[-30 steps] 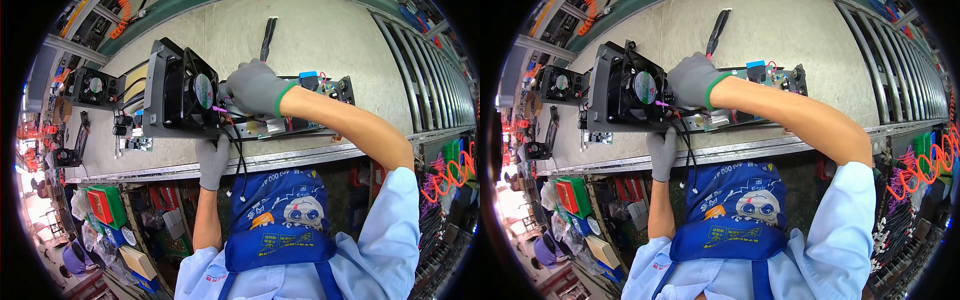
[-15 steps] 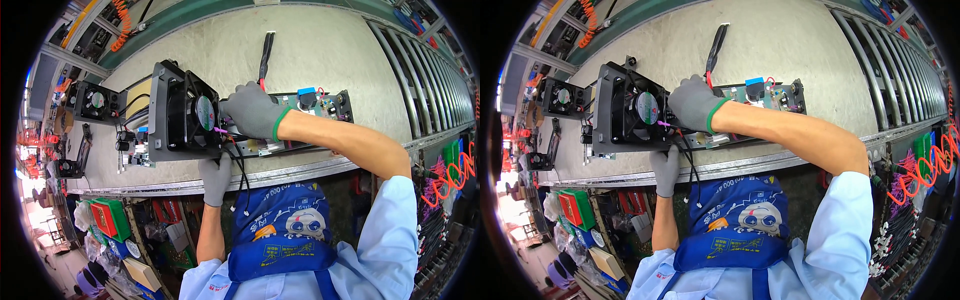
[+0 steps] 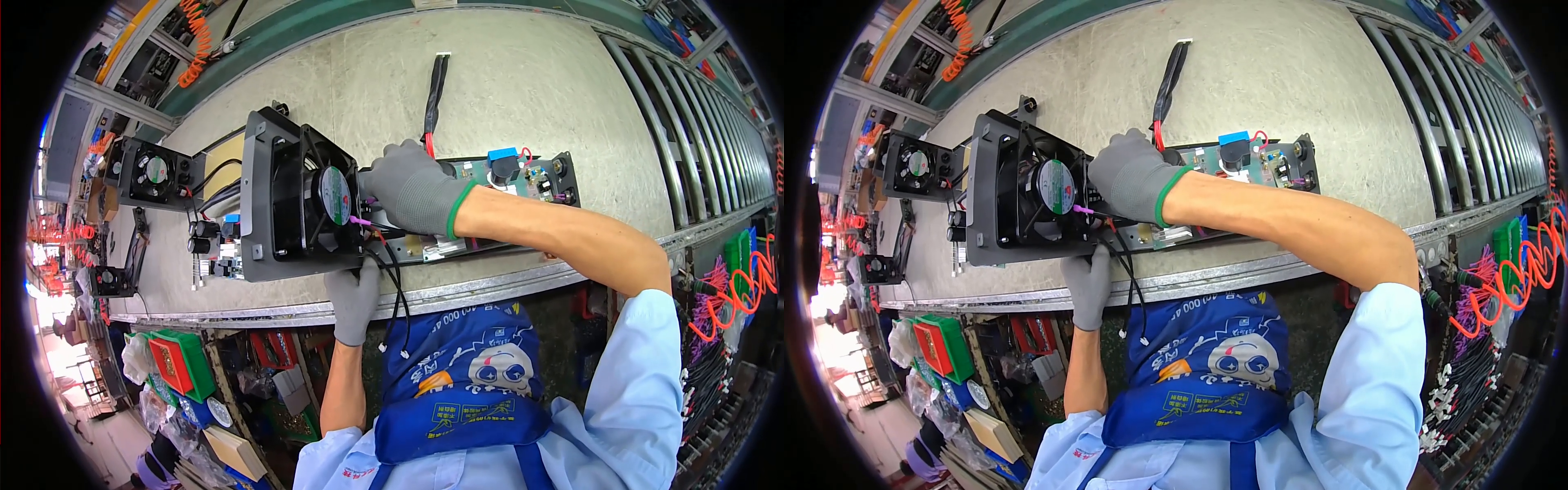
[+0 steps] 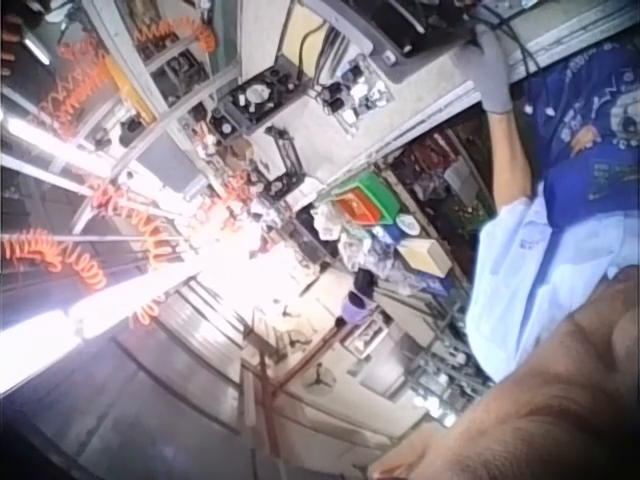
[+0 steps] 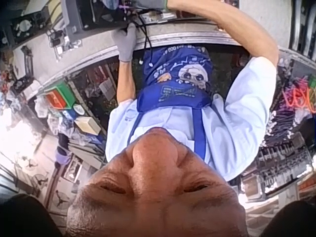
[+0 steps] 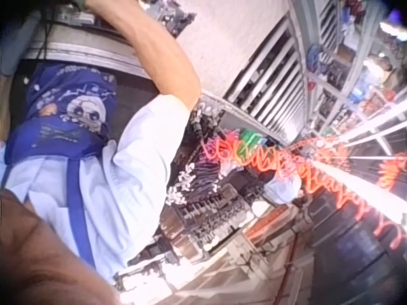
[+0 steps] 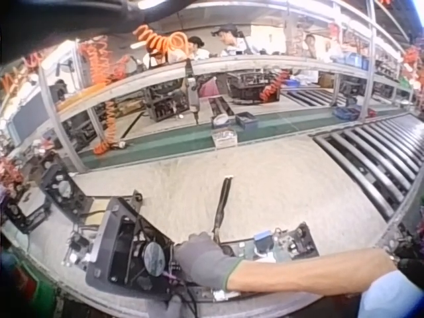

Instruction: The person assembles an electronic unit by mounting a cooling fan and a circuit board onto a metal chassis with screws. The screws are driven by an electric screwdriver.

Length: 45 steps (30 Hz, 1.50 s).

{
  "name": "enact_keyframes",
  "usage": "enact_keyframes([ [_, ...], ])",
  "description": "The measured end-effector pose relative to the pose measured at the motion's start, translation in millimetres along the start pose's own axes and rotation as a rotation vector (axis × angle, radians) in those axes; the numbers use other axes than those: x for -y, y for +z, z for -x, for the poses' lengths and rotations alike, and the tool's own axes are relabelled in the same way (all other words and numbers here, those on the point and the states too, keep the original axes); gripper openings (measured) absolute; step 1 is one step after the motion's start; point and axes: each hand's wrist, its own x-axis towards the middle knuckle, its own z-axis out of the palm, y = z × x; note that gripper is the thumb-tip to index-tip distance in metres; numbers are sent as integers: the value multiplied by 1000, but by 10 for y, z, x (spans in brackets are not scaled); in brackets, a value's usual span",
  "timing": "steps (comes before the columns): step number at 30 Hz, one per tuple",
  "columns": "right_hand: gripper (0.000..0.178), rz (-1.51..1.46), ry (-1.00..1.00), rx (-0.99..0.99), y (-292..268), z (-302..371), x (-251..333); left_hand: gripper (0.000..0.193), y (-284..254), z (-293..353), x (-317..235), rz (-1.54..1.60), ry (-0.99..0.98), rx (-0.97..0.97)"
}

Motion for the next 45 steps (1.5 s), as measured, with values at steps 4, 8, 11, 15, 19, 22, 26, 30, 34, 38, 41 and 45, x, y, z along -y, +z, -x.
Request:
enact_keyframes([
  [4,29,10,30,-3,-19,-23,34,28,-24,-11,39,-28,22,23],
  [8,23,-3,18,-2,-2,-55,-1,31,-10,-19,114,41,34,28],
  [11,20,-40,4,2,59,-67,-45,36,-16,-57,165,-61,45,63],
  [15,24,-45,-28,-28,104,-53,-62,39,-46,-99,141,72,-112,112],
  [19,24,-3,-73,-60,168,-129,-43,40,-50,-127,279,29,-33,121],
  [22,22,-50,-75,-22,136,-142,-44,41,-34,-140,291,66,-28,138],
  [26,22,-204,-69,-40,159,-132,-109,41,8,-146,199,86,28,92],
  [30,21,-211,-32,-50,191,-33,-123,41,13,-138,126,151,-62,80],
  [34,21,-273,-43,-443,150,356,42,40,26,-192,235,108,78,46],
  [38,19,-426,-11,-434,122,418,168,41,22,-200,201,183,-65,134],
  [41,19,-477,-3,-468,131,409,166,40,47,-206,225,271,-4,75],
  [45,19,-520,134,-346,-110,535,154,38,42,-211,277,208,77,66],
])
